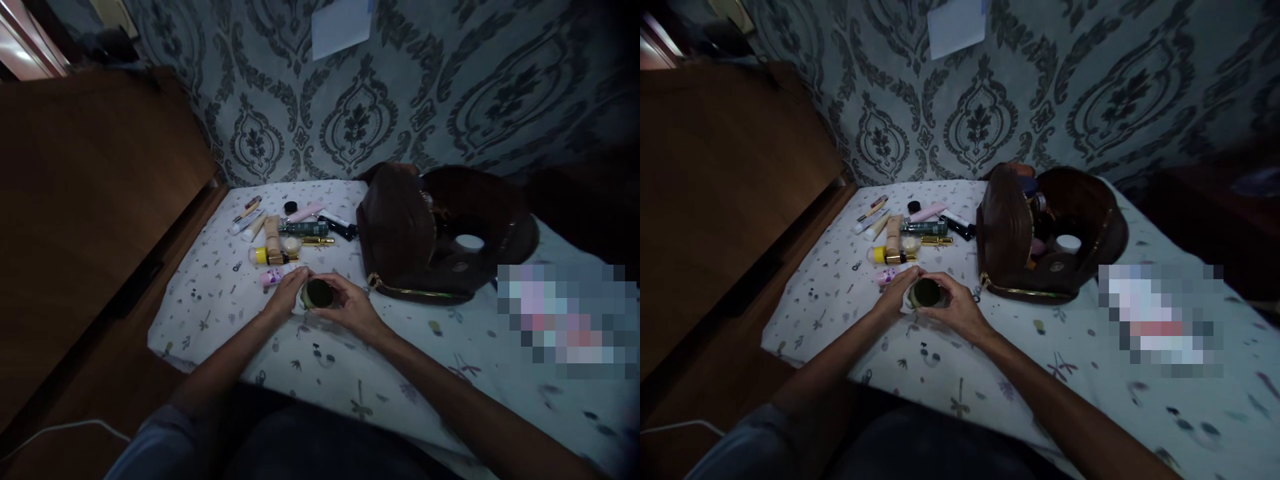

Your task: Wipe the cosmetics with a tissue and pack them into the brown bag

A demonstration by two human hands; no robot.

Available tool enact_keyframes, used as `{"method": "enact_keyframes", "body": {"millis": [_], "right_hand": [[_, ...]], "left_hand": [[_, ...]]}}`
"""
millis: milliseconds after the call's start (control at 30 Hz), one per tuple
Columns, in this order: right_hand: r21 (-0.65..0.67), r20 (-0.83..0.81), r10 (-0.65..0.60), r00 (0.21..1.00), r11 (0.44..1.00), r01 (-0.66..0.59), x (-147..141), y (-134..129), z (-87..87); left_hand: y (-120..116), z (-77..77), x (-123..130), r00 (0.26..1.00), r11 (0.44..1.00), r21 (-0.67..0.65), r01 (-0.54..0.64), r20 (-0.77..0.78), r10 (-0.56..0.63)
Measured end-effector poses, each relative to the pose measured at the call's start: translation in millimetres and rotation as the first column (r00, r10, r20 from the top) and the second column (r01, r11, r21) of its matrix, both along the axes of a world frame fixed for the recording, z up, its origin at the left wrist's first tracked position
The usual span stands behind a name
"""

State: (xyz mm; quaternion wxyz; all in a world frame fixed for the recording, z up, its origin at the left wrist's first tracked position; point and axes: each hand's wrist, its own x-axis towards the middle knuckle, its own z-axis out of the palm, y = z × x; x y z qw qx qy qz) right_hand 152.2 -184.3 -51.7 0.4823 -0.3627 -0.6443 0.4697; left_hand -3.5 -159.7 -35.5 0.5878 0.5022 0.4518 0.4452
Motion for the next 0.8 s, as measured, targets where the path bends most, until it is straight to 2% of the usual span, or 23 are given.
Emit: {"method": "enact_keyframes", "body": {"millis": [67,167,300,400,500,600,700,800], "right_hand": [[0.044,0.017,-0.041,0.999,0.998,0.040,0,-3,0.3],[0.149,0.086,-0.118,0.989,0.983,0.105,0,-7,2.8],[0.367,0.170,-0.256,0.952,0.913,0.179,2,-9,10.9],[0.464,0.195,-0.298,0.934,0.867,0.180,10,-14,22.8],[0.491,0.199,-0.347,0.917,0.845,0.213,29,-23,43.0],[0.488,0.196,-0.456,0.868,0.813,0.317,63,-30,73.2],[0.488,0.132,-0.607,0.784,0.728,0.481,103,-26,108.3],[0.457,0.063,-0.684,0.727,0.668,0.588,137,-12,135.9]], "left_hand": [[-5,2.9,3,0.992,0.990,-0.144,-0.003,0.125,0.021],[-12,8.4,6,0.989,0.967,-0.250,0.058,0.145,-0.022],[-17,14.5,8,0.992,0.965,-0.253,0.060,0.123,-0.029],[-20,18.2,11,0.997,0.972,-0.232,0.042,0.080,-0.024],[-22,20.2,11,0.997,0.969,-0.234,0.072,-0.002,-0.075],[-22,20.7,10,0.993,0.955,-0.283,0.093,-0.043,-0.109],[-20,21.7,10,0.991,0.945,-0.311,0.097,-0.057,-0.121],[-19,21.6,10,0.992,0.938,-0.339,0.069,-0.074,-0.100]]}}
